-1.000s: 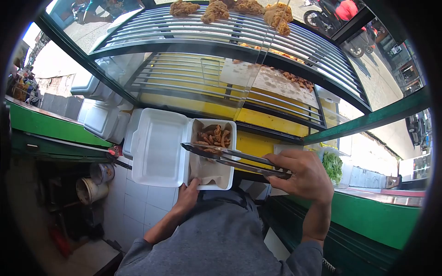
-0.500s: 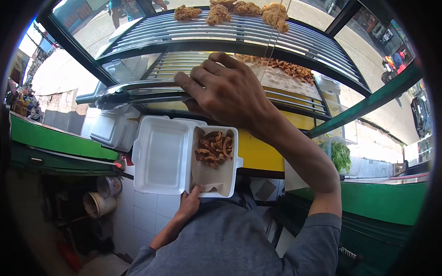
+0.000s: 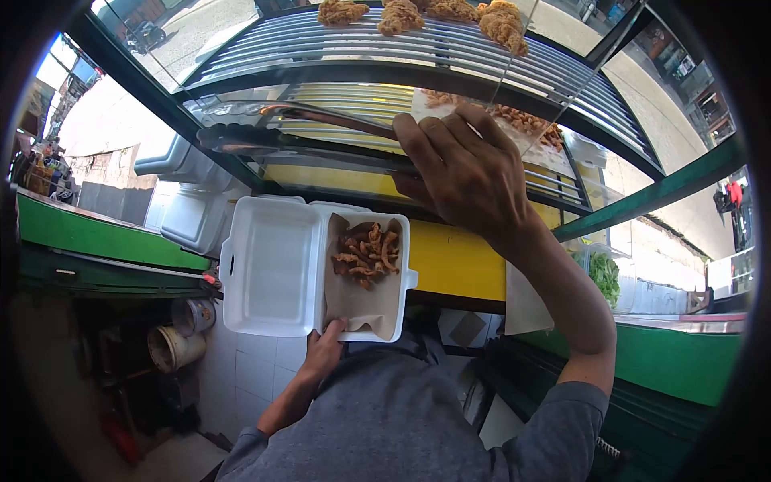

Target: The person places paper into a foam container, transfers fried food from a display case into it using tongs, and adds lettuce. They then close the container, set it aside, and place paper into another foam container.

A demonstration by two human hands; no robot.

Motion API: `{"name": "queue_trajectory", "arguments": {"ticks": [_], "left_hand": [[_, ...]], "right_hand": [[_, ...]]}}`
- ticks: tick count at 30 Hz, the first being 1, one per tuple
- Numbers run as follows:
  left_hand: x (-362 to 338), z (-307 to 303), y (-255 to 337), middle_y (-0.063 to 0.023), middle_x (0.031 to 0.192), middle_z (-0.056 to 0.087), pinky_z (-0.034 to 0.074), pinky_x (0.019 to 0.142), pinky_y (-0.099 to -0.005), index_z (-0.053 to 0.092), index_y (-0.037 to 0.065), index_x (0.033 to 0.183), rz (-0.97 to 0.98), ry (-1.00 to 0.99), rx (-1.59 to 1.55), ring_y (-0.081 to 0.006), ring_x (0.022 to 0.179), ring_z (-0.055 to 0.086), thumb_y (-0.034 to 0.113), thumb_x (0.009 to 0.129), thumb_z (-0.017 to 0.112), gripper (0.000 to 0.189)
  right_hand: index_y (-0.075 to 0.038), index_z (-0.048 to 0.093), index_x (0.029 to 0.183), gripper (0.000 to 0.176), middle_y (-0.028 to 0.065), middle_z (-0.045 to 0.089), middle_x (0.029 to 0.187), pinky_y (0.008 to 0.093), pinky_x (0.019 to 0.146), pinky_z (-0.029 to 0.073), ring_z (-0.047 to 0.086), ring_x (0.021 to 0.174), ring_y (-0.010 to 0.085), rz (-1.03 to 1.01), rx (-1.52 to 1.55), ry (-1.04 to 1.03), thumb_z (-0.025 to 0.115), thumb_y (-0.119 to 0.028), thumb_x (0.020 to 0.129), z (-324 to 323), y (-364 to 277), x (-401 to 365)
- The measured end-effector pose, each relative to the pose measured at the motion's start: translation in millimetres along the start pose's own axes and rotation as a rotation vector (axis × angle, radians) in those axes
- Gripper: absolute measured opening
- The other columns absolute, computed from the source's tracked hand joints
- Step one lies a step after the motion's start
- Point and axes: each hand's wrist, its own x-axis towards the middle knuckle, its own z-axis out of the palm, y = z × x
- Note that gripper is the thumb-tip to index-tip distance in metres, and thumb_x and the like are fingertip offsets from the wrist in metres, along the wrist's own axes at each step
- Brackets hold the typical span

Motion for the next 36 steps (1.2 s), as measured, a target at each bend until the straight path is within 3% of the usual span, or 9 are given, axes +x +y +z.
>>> {"name": "queue_trajectory", "arguments": {"ticks": [3,5,8,12,17,23,28,32,36], "left_hand": [[-1,1,6,-0.0166,0.093,0.06,0.047,0.083,-0.0413,0.06,0.004,0.104,0.025,0.06,0.019,-0.0341,0.091,0.059,0.004,0.082,0.055,0.023],[-1,7,12,-0.0122,0.087,0.061,0.046,0.081,-0.037,0.062,0.0,0.094,0.015,0.148,-0.047,-0.0236,0.087,0.058,0.023,0.094,0.051,0.025],[-2,8,10,-0.0133,0.09,0.062,0.046,0.084,-0.037,0.063,0.002,0.096,0.053,0.132,0.084,-0.0249,0.09,0.058,0.023,0.095,0.051,0.024],[2,5,21,-0.0132,0.09,0.063,0.046,0.084,-0.0361,0.064,0.001,0.097,-0.104,0.092,-0.149,-0.0242,0.09,0.059,0.026,0.095,0.052,0.028],[5,5,20,-0.0126,0.09,0.064,0.046,0.083,-0.0346,0.063,-0.003,0.097,-0.116,0.098,-0.164,-0.0224,0.089,0.059,0.031,0.093,0.053,0.035],[13,-3,38,-0.0129,0.09,0.064,0.046,0.082,-0.035,0.063,-0.003,0.097,-0.338,-0.001,-0.236,-0.0231,0.089,0.059,0.032,0.093,0.053,0.037],[17,-2,46,-0.0134,0.089,0.063,0.045,0.082,-0.0359,0.063,-0.002,0.098,-0.334,-0.01,-0.21,-0.0245,0.088,0.058,0.032,0.093,0.052,0.036],[20,0,51,-0.0138,0.089,0.062,0.045,0.081,-0.0363,0.062,-0.003,0.098,-0.328,-0.055,-0.159,-0.0255,0.088,0.058,0.031,0.094,0.052,0.035],[26,7,47,-0.0133,0.09,0.062,0.046,0.081,-0.0362,0.062,-0.003,0.098,-0.194,-0.074,-0.165,-0.0257,0.088,0.058,0.027,0.094,0.053,0.032]], "right_hand": [[-0.004,0.058,0.116,0.048,0.007,0.064,0.086,0.0358,0.091,0.043,0.062,0.079,0.0202,0.023,-0.049,0.029,0.068,-0.037,0.084,-6,13,-18],[-0.004,0.059,0.115,0.045,0.0077,0.065,0.087,0.0367,0.089,0.044,0.062,0.079,0.0206,0.057,-0.103,0.018,0.064,-0.04,0.089,-13,21,-31],[-0.004,0.059,0.114,0.046,0.0077,0.066,0.089,0.0372,0.088,0.044,0.063,0.079,0.0207,0.085,-0.145,0.066,0.06,-0.045,0.092,-20,32,-48],[-0.002,0.059,0.113,0.05,0.0093,0.065,0.088,0.0392,0.088,0.044,0.063,0.08,0.0224,0.11,-0.219,0.094,0.058,-0.048,0.093,-27,50,-76],[0.0,0.056,0.114,0.048,0.0114,0.066,0.094,0.0417,0.089,0.045,0.064,0.082,0.0263,0.105,-0.273,0.116,0.062,-0.041,0.091,-38,77,-114],[0.0,0.055,0.114,0.043,0.0117,0.066,0.097,0.0436,0.088,0.047,0.064,0.084,0.0271,0.105,-0.341,0.149,0.06,-0.037,0.093,-48,104,-154],[0.0,0.054,0.115,0.043,0.0118,0.066,0.099,0.0444,0.09,0.047,0.064,0.087,0.0275,0.114,-0.347,0.135,0.061,-0.036,0.093,-56,109,-164],[0.001,0.054,0.117,0.039,0.0149,0.065,0.101,0.0442,0.089,0.048,0.063,0.091,0.0298,0.187,-0.247,0.1,0.067,-0.024,0.09,-65,97,-157],[0.007,0.051,0.121,0.038,0.0186,0.061,0.101,0.0418,0.092,0.046,0.06,0.094,0.0284,0.438,-0.041,0.287,0.064,-0.013,0.091,-67,76,-202]]}}
